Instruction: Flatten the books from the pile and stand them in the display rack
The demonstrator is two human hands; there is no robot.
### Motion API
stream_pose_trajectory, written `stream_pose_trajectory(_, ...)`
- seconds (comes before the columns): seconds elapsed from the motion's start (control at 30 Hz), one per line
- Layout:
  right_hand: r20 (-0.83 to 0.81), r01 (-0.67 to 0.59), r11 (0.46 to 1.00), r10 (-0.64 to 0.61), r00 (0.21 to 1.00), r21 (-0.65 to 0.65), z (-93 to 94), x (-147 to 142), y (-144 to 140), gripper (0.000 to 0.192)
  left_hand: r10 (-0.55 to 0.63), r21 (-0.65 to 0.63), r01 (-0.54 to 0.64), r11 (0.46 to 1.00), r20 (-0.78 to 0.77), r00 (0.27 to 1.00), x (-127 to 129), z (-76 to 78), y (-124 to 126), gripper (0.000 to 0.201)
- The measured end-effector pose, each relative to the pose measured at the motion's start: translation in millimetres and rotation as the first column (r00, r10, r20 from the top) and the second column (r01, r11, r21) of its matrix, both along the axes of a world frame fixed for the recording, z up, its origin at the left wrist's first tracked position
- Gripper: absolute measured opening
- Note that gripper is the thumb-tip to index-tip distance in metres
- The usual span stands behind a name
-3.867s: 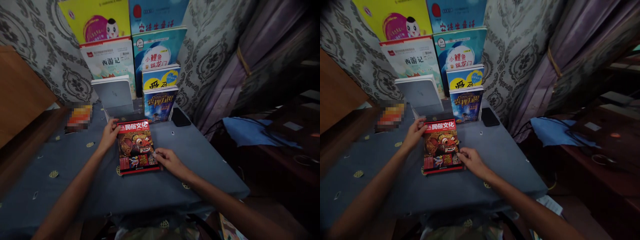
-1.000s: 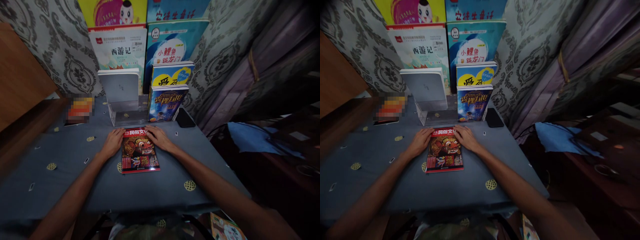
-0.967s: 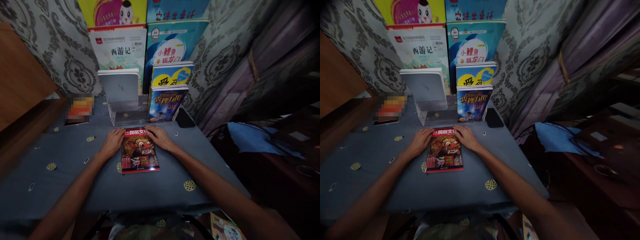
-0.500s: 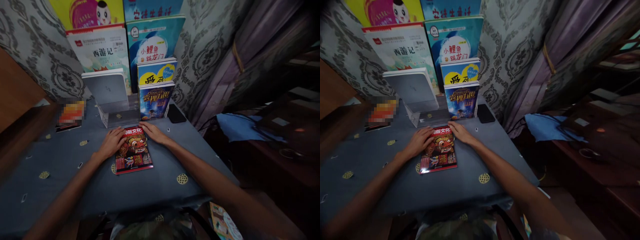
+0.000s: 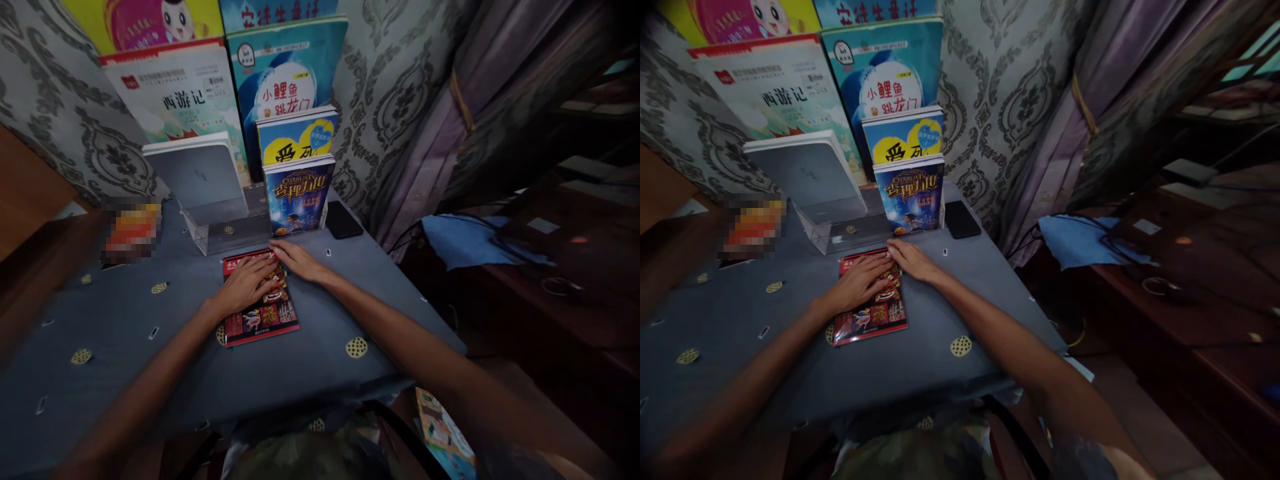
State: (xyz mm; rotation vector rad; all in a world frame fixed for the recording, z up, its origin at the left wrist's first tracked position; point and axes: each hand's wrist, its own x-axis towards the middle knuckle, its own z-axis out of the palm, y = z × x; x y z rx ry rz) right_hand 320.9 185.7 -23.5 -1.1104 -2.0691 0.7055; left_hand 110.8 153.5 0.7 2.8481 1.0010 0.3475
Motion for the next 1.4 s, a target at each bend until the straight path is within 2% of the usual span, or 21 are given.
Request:
stream_pose_trajectory(0.53, 0.043, 0.021, 1.0, -0.02, 0.999, -0.018, 3.2, -0.8, -4.3, 0.041, -0.18, -0.059, 0.181, 0.982, 0.021, 0.983, 2.4, 2.6, -42.5, 0.045)
stream_pose_trajectory(0.93, 0.055, 0.024, 1.0, -0.024, 0.998, -0.003, 2.6, -1.4, -4.9, 0.04, -0.293, -0.101, 0.291, 0.951, -0.006, 0.956, -0.6, 3.7, -88.2, 0.045)
stream_pose_trajectory(1.4, 0.08, 0.024, 1.0, -0.026, 0.996, 0.02, -0.9, -2.0, -4.2, 0.04, -0.293, -0.032, 0.292, 0.956, -0.112, 0.949, -8.7, 0.5, -115.8, 0.052)
